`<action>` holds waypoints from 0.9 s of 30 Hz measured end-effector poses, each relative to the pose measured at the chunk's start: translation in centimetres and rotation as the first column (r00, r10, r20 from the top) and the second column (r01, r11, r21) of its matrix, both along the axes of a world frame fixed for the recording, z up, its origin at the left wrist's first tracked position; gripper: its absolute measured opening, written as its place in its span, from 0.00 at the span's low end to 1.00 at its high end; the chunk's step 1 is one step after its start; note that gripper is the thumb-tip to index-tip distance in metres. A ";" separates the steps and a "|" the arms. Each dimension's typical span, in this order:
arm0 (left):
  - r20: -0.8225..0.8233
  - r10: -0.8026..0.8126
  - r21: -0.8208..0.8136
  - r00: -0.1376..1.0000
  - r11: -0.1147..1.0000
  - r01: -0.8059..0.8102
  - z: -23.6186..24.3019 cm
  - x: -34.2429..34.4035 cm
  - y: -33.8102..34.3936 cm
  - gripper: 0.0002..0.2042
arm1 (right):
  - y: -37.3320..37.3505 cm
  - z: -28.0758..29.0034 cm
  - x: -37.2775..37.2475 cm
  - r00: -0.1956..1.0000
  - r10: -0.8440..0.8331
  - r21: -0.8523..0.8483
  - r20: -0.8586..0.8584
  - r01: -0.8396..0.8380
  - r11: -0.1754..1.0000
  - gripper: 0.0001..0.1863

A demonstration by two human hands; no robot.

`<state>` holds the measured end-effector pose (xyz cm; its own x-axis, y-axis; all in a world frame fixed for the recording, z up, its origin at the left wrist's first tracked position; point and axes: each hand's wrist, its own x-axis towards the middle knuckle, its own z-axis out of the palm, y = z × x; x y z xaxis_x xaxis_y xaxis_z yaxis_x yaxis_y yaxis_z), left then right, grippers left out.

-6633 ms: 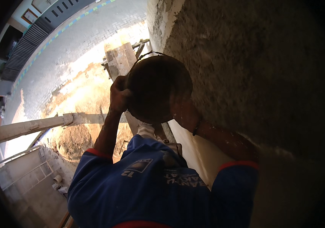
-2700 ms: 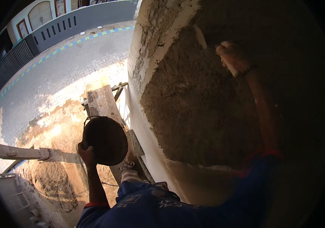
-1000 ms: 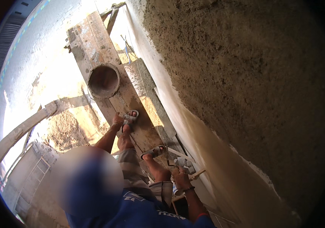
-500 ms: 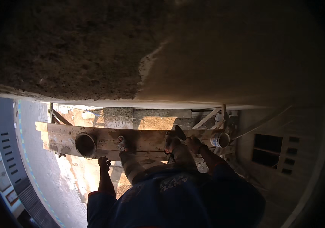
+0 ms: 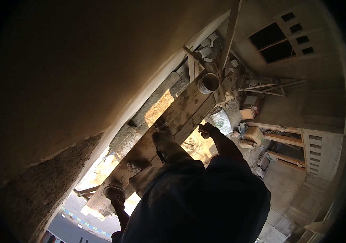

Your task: The person applies plaster to a wall using a trowel. The person scoops wet plaster from a bucket onto the trowel and spreads it onto the wall surface repeatedly.

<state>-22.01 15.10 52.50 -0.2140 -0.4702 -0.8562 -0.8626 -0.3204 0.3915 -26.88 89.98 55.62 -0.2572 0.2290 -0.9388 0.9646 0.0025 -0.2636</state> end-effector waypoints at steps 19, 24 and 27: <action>0.295 -0.381 -0.096 0.876 0.900 0.424 10.1 -9.8 9.4 0.28 | 25.6 -14.6 -7.6 0.620 -0.744 0.147 -0.249 0.784 0.603 0.16; 0.323 -0.385 -0.132 0.865 0.886 0.444 10.6 -10.2 8.6 0.24 | 29.6 -19.3 -8.6 0.635 -0.707 0.150 -0.311 0.768 0.623 0.17; 0.340 -0.388 -0.117 0.857 0.886 0.448 10.1 -10.5 8.3 0.24 | 31.7 -23.2 -8.6 0.763 -0.566 0.346 -0.313 0.647 0.680 0.16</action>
